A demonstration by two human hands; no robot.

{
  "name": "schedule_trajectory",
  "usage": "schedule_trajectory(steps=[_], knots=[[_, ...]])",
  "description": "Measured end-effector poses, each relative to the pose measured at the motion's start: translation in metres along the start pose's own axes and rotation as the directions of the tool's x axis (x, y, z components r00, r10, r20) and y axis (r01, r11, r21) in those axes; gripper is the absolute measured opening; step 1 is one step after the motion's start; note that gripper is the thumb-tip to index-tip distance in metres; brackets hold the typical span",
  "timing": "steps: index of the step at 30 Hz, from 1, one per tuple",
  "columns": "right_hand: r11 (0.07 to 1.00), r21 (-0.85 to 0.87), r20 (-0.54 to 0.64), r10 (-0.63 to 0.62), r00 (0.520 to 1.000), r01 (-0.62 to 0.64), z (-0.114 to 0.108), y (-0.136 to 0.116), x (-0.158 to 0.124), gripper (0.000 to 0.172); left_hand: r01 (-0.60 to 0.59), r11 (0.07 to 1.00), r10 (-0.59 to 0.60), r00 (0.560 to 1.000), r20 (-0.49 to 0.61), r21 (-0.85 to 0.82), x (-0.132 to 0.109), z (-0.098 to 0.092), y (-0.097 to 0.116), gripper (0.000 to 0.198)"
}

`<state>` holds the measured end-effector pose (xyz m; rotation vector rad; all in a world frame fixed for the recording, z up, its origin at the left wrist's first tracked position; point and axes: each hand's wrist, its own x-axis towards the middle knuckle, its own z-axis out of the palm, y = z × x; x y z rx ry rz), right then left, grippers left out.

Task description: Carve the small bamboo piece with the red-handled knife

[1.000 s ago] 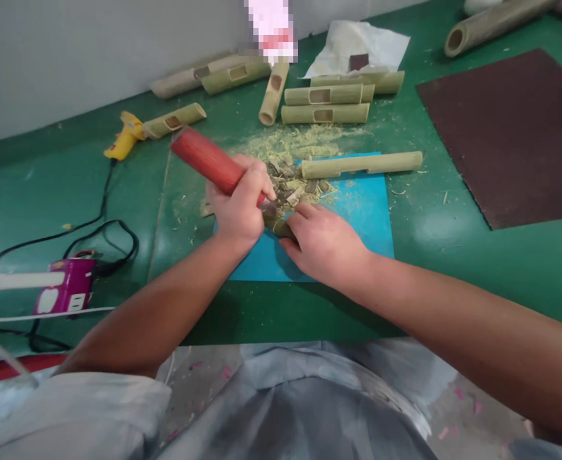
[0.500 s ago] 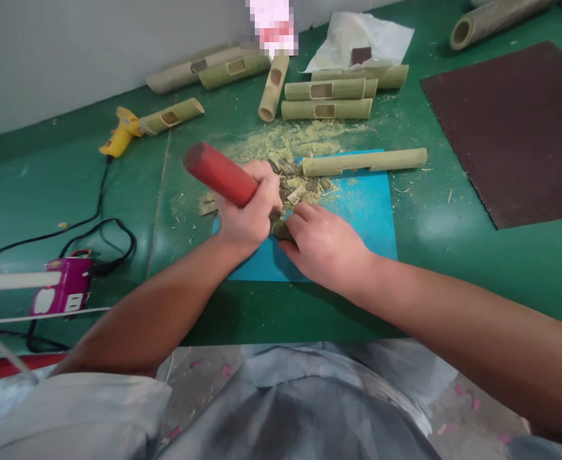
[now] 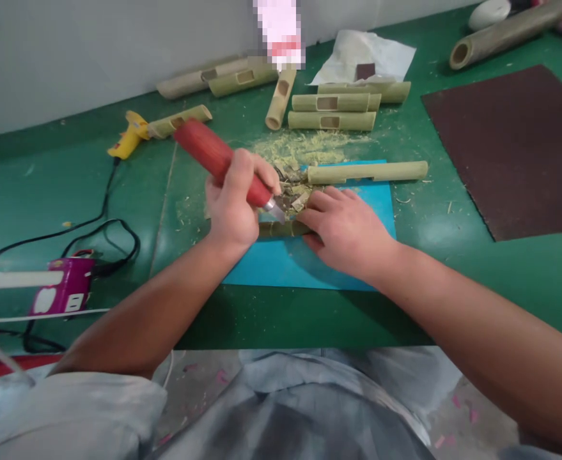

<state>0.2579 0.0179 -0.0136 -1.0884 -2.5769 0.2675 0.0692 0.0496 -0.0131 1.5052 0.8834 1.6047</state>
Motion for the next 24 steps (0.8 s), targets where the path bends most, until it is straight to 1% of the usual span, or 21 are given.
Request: schedule_trajectory(steps=[1,3,5,7,10,13,16,18,21,24], knots=[[1.0,0.004,0.01,-0.021,1.0,0.021,-0.003,0.006,0.0,0.023,0.012,1.0,-0.011,1.0,-0.018,0.022,0.002,-0.001,0.001,0.068],[0.999,0.031,-0.007,-0.04,0.999,0.041,-0.006,0.015,-0.001,0.024,0.08,0.994,-0.076,0.996,-0.052,0.076,0.005,-0.003,0.002,0.075],[0.991,0.135,-0.098,-0.009,0.995,0.023,-0.007,0.02,-0.002,0.03,0.131,0.985,-0.122,0.989,-0.085,0.109,0.007,-0.004,0.005,0.075],[0.969,0.248,-0.215,0.075,0.974,-0.02,-0.007,0.018,-0.003,0.035,0.125,0.981,-0.115,0.99,-0.077,0.147,0.006,-0.004,0.01,0.068],[0.944,0.327,-0.358,0.165,0.919,-0.042,-0.012,0.009,-0.002,0.038,0.043,0.976,-0.047,0.999,0.013,0.211,0.004,-0.004,0.022,0.053],[0.952,0.308,-0.45,0.148,0.881,-0.002,-0.021,-0.006,0.002,0.041,-0.057,0.962,0.018,0.989,0.146,0.267,0.002,-0.005,0.033,0.049],[0.964,0.265,-0.478,0.097,0.873,0.038,-0.029,-0.019,0.008,0.041,-0.133,0.931,0.043,0.965,0.258,0.34,0.003,-0.006,0.038,0.054],[0.965,0.258,-0.49,0.086,0.867,0.05,-0.031,-0.025,0.013,0.037,-0.139,0.923,0.035,0.959,0.282,0.36,0.005,-0.006,0.039,0.057],[0.966,0.255,-0.517,0.101,0.85,0.04,-0.031,-0.032,0.021,0.03,-0.133,0.929,0.022,0.952,0.306,0.346,0.005,-0.006,0.041,0.056],[0.971,0.235,-0.566,0.107,0.818,0.035,-0.027,-0.035,0.027,0.025,-0.127,0.94,0.013,0.941,0.339,0.318,0.003,-0.007,0.042,0.053]])
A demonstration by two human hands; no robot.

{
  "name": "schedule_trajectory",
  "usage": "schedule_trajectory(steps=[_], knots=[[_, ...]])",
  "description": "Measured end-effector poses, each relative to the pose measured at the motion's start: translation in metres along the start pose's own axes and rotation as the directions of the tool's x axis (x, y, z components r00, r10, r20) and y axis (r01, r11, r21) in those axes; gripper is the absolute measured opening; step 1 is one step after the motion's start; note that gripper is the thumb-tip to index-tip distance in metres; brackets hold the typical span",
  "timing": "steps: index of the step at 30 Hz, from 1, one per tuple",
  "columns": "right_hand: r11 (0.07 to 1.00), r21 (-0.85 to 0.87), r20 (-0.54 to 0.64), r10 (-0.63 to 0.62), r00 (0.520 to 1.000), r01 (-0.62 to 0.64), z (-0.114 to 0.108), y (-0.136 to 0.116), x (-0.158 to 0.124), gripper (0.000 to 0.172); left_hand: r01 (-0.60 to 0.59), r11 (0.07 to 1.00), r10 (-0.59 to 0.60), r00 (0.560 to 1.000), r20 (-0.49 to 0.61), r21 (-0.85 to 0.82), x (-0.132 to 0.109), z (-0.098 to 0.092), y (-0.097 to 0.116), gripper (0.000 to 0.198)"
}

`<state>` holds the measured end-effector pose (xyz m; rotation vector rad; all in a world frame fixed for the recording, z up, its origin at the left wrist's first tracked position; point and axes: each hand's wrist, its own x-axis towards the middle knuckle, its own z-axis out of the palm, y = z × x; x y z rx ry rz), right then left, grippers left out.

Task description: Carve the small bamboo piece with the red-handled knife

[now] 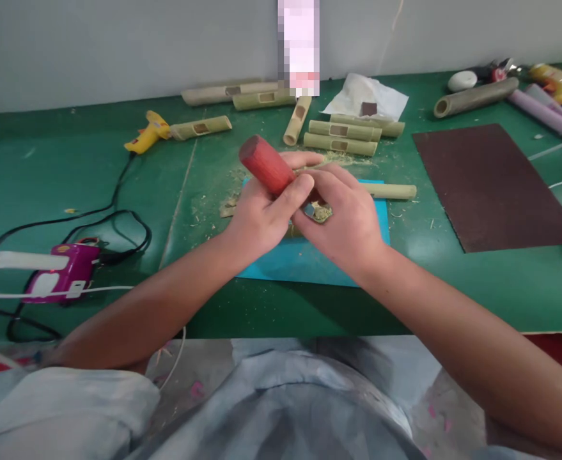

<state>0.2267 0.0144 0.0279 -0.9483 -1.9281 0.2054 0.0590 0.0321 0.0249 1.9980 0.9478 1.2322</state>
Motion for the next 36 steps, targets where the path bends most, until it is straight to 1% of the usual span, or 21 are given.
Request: schedule_trajectory(steps=[2,4,5,6,7,8,9,11,12,14,17,21,24,26,33,36], knots=[[1.0,-0.012,-0.054,0.027,0.998,-0.028,0.005,0.003,0.001,0.025,0.013,1.0,-0.013,1.0,-0.01,-0.012,-0.005,-0.004,-0.002,0.055],[0.99,0.015,-0.114,0.141,0.984,-0.14,0.01,0.01,0.001,0.025,0.026,0.999,-0.024,0.998,-0.054,0.02,-0.013,-0.011,-0.007,0.056],[0.978,0.06,-0.156,0.209,0.965,-0.202,0.012,0.014,0.002,0.025,0.046,0.996,-0.041,0.997,-0.068,0.078,-0.019,-0.014,-0.011,0.052],[0.958,0.12,-0.181,0.278,0.944,-0.259,0.014,0.019,0.002,0.026,0.034,0.986,-0.022,0.997,-0.071,0.164,-0.025,-0.017,-0.015,0.047],[0.94,0.169,-0.19,0.326,0.926,-0.296,0.016,0.023,0.003,0.025,-0.01,0.964,0.023,0.999,-0.048,0.266,-0.032,-0.019,-0.019,0.04],[0.923,0.198,-0.18,0.364,0.914,-0.329,0.018,0.026,0.003,0.021,-0.076,0.924,0.066,0.997,0.039,0.375,-0.038,-0.021,-0.023,0.033],[0.909,0.218,-0.165,0.393,0.904,-0.356,0.021,0.029,0.004,0.016,-0.131,0.87,0.077,0.988,0.131,0.475,-0.043,-0.021,-0.027,0.029],[0.892,0.246,-0.139,0.421,0.896,-0.38,0.026,0.033,0.003,0.013,-0.198,0.785,0.04,0.962,0.27,0.587,-0.051,-0.02,-0.033,0.026],[0.887,0.258,-0.133,0.426,0.895,-0.383,0.029,0.034,0.002,0.015,-0.206,0.765,0.005,0.949,0.315,0.61,-0.053,-0.018,-0.035,0.026],[0.882,0.28,-0.133,0.426,0.895,-0.378,0.034,0.035,-0.001,0.022,-0.186,0.774,-0.049,0.936,0.349,0.606,-0.054,-0.016,-0.037,0.024],[0.874,0.291,-0.133,0.439,0.888,-0.389,0.039,0.034,-0.008,0.028,-0.143,0.81,-0.071,0.939,0.337,0.569,-0.052,-0.016,-0.037,0.022],[0.86,0.245,-0.093,0.481,0.872,-0.448,0.039,0.029,-0.019,0.027,-0.183,0.795,-0.04,0.935,0.352,0.578,-0.05,-0.017,-0.034,0.019],[0.864,0.216,-0.113,0.485,0.867,-0.455,0.037,0.024,-0.024,0.029,-0.218,0.784,-0.021,0.927,0.375,0.581,-0.05,-0.018,-0.034,0.017],[0.865,0.205,-0.123,0.487,0.864,-0.459,0.035,0.021,-0.026,0.03,-0.215,0.786,-0.028,0.924,0.382,0.58,-0.05,-0.017,-0.033,0.017],[0.899,0.141,-0.115,0.43,0.895,-0.414,0.033,0.024,-0.033,0.032,-0.164,0.8,-0.092,0.917,0.388,0.577,-0.048,-0.018,-0.029,0.018],[0.918,0.097,-0.082,0.392,0.916,-0.384,0.033,0.025,-0.035,0.03,-0.152,0.801,-0.109,0.914,0.39,0.578,-0.047,-0.018,-0.029,0.019]])
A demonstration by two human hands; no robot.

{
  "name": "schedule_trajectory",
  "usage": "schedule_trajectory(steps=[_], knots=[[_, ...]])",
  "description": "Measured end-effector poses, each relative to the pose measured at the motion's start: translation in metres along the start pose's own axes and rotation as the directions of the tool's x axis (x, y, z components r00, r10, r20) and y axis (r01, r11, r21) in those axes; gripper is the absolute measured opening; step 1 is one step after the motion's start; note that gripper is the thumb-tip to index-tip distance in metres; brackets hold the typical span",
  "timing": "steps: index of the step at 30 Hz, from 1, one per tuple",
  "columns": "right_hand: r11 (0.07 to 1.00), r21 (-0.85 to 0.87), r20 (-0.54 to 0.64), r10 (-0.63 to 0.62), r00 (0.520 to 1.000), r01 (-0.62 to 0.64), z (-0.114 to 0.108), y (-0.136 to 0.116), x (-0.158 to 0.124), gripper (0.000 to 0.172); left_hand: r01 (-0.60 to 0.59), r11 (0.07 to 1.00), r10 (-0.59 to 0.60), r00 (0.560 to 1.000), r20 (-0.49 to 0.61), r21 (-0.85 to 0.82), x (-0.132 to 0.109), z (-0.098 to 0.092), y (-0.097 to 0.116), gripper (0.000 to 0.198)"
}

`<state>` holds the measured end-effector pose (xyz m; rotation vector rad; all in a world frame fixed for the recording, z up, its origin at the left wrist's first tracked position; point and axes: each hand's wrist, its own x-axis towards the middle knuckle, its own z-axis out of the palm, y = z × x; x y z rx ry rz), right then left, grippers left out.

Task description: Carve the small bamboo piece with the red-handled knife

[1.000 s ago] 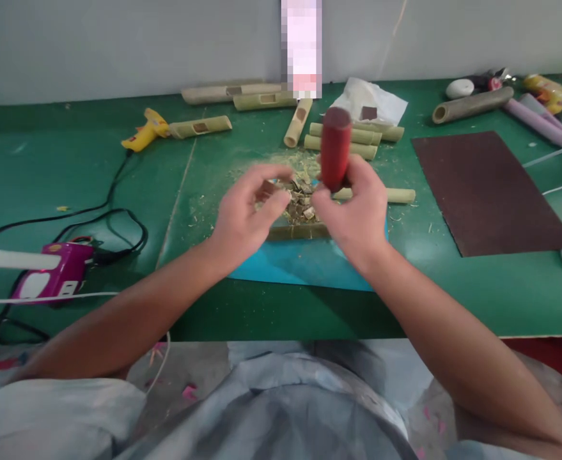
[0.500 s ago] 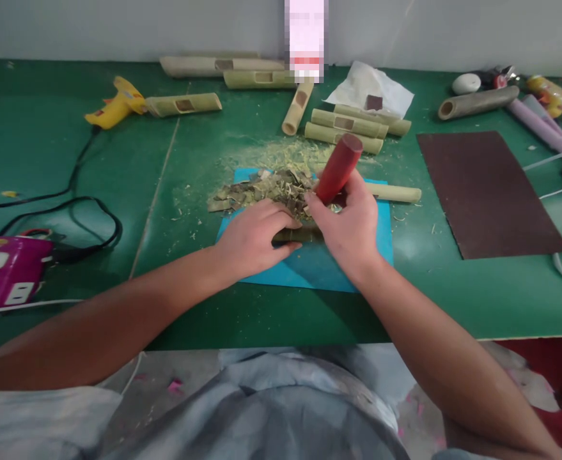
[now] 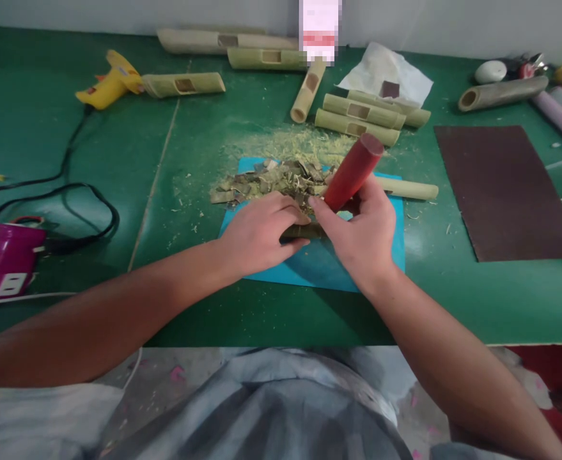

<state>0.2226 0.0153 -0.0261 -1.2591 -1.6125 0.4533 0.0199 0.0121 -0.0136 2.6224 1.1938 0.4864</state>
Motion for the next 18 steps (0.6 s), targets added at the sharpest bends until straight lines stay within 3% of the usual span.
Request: schedule_trajectory(steps=[11,16,18], knots=[[1.0,0.019,-0.007,-0.006,1.0,0.006,0.001,0.004,0.001,0.03,-0.008,1.0,0.008,1.0,-0.014,0.017,0.0,0.001,0.0,0.018],[1.0,0.007,0.034,0.001,0.999,-0.001,-0.003,-0.009,0.004,0.018,-0.011,1.0,0.011,1.0,-0.026,0.008,0.0,0.003,-0.001,0.016],[1.0,-0.009,0.016,-0.025,1.0,0.025,-0.003,-0.017,0.006,0.022,-0.015,1.0,0.015,0.999,-0.028,0.001,0.0,0.003,-0.002,0.015]])
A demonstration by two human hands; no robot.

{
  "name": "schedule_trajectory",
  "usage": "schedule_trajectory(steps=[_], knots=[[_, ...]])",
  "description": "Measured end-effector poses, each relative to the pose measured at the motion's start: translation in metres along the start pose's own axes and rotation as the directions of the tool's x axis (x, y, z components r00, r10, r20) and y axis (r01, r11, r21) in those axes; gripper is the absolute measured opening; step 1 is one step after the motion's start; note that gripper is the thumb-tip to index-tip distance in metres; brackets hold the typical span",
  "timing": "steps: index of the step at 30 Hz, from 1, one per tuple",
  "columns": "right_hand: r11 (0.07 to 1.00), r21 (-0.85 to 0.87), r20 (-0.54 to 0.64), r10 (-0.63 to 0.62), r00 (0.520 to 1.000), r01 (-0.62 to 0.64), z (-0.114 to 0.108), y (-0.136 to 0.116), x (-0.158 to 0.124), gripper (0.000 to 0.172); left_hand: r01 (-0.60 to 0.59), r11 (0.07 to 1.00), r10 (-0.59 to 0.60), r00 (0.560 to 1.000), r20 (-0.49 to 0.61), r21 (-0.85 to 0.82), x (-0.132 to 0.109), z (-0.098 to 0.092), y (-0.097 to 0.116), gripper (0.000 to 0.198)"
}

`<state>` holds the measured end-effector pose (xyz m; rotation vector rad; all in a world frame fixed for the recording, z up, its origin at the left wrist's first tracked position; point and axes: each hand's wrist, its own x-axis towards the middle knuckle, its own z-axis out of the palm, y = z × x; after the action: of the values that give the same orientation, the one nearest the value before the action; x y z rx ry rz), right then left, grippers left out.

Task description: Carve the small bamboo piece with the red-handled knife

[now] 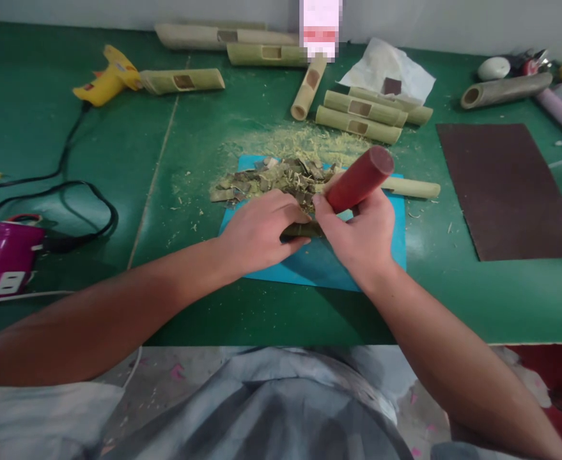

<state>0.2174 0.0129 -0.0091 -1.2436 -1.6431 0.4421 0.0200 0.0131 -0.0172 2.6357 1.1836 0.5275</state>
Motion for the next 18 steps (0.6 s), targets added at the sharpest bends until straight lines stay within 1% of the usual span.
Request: schedule_trajectory(steps=[2,5,8,9,11,12,14,18], knots=[[1.0,-0.007,-0.009,-0.014,1.0,0.014,0.001,-0.005,0.001,0.03,-0.002,1.0,0.002,1.0,0.007,-0.002,0.001,0.0,0.0,0.016],[1.0,-0.018,-0.002,0.015,1.0,-0.015,0.006,-0.005,0.003,0.044,0.008,1.0,-0.009,1.0,0.021,0.015,0.002,-0.001,0.001,0.014],[0.993,-0.088,0.0,0.075,0.997,-0.074,0.014,0.002,0.007,0.046,0.005,1.0,-0.006,1.0,0.018,0.027,0.003,-0.001,0.001,0.016],[0.988,-0.128,0.025,0.091,0.996,-0.087,0.018,0.005,0.009,0.045,0.0,1.0,0.0,1.0,0.011,0.03,0.003,-0.001,0.001,0.017],[0.975,-0.219,0.067,0.061,0.996,-0.045,0.025,0.009,0.012,0.044,-0.018,1.0,0.018,1.0,0.0,0.026,0.003,0.001,-0.001,0.018],[0.969,-0.247,0.061,0.033,0.998,-0.017,0.028,0.011,0.013,0.043,-0.024,0.999,0.024,1.0,-0.009,0.021,0.003,0.002,-0.002,0.018],[0.965,-0.261,0.01,-0.014,1.0,0.016,0.034,0.013,0.015,0.044,-0.02,1.0,0.021,0.999,-0.029,0.009,0.004,0.004,-0.004,0.02],[0.971,-0.239,-0.07,-0.037,0.997,0.02,0.04,0.019,0.018,0.048,0.005,1.0,-0.005,1.0,-0.026,-0.005,0.006,0.004,-0.005,0.02]])
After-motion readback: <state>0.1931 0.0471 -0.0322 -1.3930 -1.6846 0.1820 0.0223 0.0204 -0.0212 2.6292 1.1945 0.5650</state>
